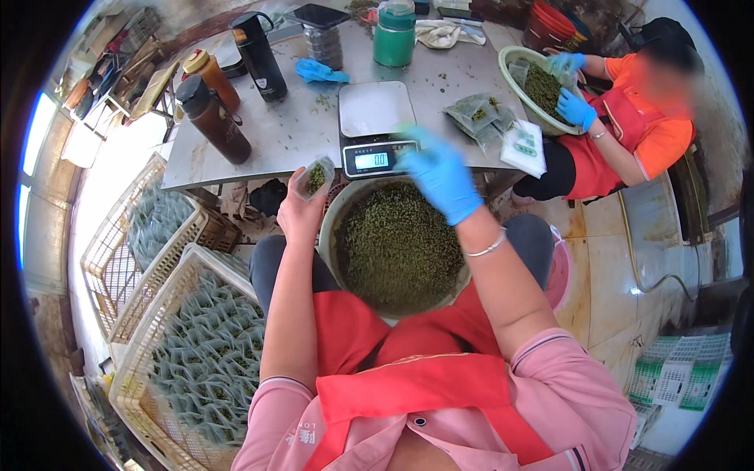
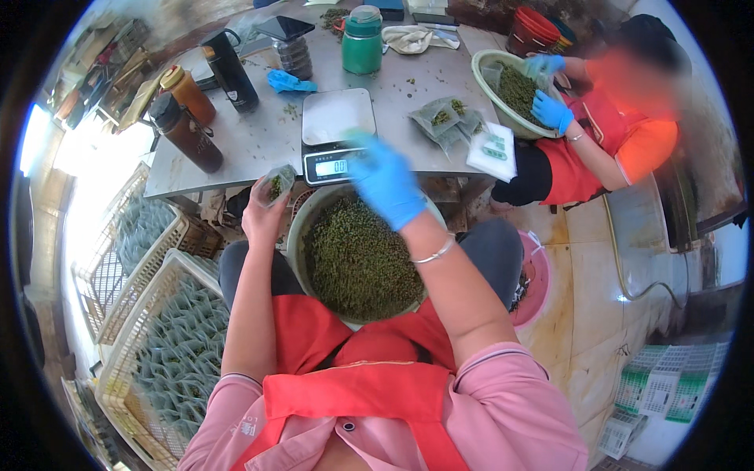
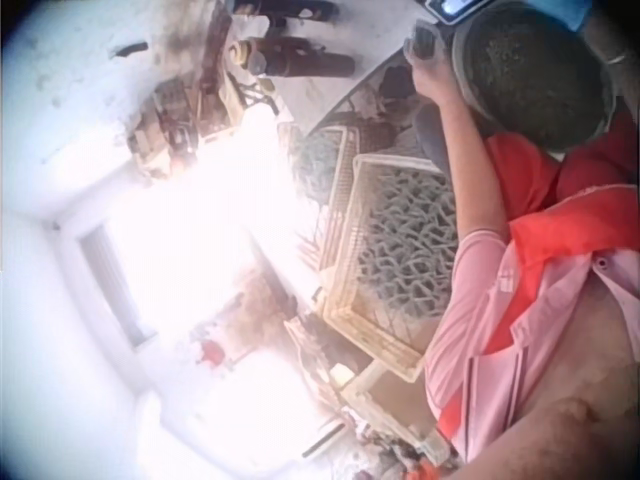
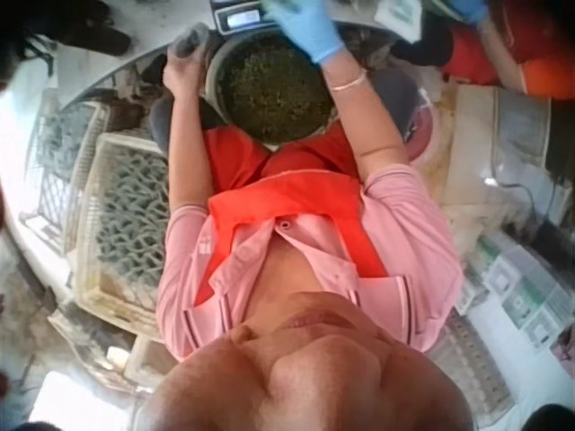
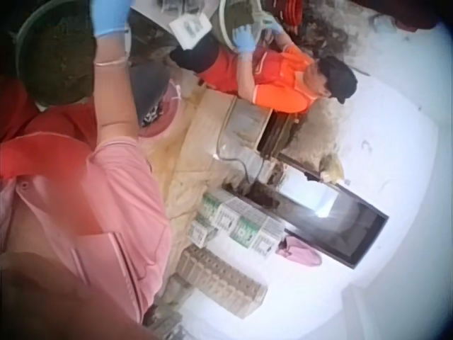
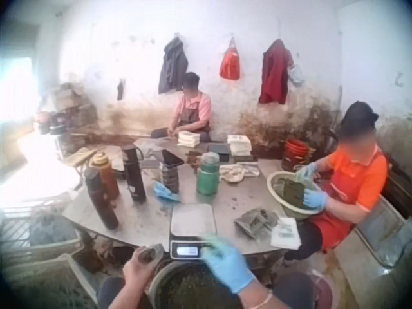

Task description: The person scoops green tea leaves from a bowl into small plastic bags, weighs each bag on a digital scale, and places the filled bags into a white crate. The process is repeated continuously with another worker visible in the background performing similar actions.

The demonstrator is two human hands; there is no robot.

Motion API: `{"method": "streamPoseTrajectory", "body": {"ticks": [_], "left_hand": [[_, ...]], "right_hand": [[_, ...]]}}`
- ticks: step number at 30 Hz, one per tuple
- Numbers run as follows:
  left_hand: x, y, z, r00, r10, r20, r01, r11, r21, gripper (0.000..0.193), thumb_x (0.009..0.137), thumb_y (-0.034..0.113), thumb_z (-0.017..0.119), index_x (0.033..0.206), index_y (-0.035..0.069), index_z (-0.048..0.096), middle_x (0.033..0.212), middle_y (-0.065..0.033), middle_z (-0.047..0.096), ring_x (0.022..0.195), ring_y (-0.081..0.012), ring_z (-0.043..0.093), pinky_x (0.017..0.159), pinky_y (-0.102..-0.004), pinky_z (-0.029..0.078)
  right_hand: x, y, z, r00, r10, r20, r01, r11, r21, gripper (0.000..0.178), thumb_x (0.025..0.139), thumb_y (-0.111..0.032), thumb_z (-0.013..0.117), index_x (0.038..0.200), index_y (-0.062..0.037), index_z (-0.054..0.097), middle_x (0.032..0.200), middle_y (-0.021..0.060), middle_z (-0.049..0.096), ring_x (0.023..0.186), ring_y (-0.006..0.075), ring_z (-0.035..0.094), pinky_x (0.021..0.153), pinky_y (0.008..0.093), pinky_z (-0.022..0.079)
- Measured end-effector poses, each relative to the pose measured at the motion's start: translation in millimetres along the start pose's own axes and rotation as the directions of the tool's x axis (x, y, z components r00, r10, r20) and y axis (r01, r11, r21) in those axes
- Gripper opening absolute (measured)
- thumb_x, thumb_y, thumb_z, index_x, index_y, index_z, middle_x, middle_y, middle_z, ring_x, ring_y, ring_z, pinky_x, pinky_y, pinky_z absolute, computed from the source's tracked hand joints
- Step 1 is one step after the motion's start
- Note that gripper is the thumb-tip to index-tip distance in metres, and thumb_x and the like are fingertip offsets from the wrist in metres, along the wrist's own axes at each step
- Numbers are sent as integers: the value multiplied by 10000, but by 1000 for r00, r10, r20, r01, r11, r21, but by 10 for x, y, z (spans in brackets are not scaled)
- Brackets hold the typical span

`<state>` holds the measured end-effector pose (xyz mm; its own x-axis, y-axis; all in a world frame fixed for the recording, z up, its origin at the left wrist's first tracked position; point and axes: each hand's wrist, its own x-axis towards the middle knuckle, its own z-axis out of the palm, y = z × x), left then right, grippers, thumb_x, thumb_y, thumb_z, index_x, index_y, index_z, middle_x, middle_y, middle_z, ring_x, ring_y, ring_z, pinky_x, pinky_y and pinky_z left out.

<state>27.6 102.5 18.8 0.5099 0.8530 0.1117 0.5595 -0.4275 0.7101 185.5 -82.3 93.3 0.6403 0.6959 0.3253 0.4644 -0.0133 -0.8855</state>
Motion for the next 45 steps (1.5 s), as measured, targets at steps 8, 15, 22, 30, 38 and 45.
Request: {"method": "streamPoseTrajectory", "body": {"ticks": [8,15,22,30,38,45], "left_hand": [[-27,37,-89,999,-42,22,42,999,5,645,717,546,653,1215,151,539,1042,-152,648,976,-322,616,830,-384,475],[-348,-347,-541,997,3,-80,-65,614,-787,348,916,252,550,1157,1,554,958,-71,625,827,-123,597,677,-277,508],[-1509,-1150,-2462,860,-114,-497,14,980,-200,446,904,378,534,1210,55,531,985,-173,645,872,-237,630,750,-366,490],[-3757,-1998,-4251,414,-458,-786,900,334,280,564,883,541,379,1180,95,554,1036,-236,617,993,-377,589,837,-476,445],[-3643,-2664,-3867,314,-928,-201,634,47,772,397,837,252,446,1169,98,599,1294,-117,508,1189,-276,499,969,-423,397],[-3559,-2696,-3726,424,-888,-177,636,153,757,354,816,301,498,1039,75,655,1108,-132,626,1019,-288,605,853,-427,471]], "right_hand": [[713,1070,-828,863,462,-204,-479,877,-42,436,879,-195,547,1281,-43,479,871,113,653,519,156,604,448,264,458],[653,538,-297,927,68,-369,-52,997,53,353,900,-93,497,1250,-74,536,948,83,660,681,150,654,580,256,496],[404,747,459,997,24,77,-21,999,-44,401,892,-102,505,1292,-71,495,1114,87,605,857,127,608,742,280,478],[-270,626,224,994,87,65,-98,974,204,344,928,-105,481,1258,-11,504,1181,75,573,803,114,594,764,251,485],[-711,582,514,890,133,437,-155,988,15,354,894,-74,537,1244,-26,531,1138,87,605,787,93,575,710,216,475],[-1181,1014,405,847,368,384,-26,750,-660,389,774,-253,638,1114,-67,613,1110,177,606,1024,329,582,878,409,460]]}}
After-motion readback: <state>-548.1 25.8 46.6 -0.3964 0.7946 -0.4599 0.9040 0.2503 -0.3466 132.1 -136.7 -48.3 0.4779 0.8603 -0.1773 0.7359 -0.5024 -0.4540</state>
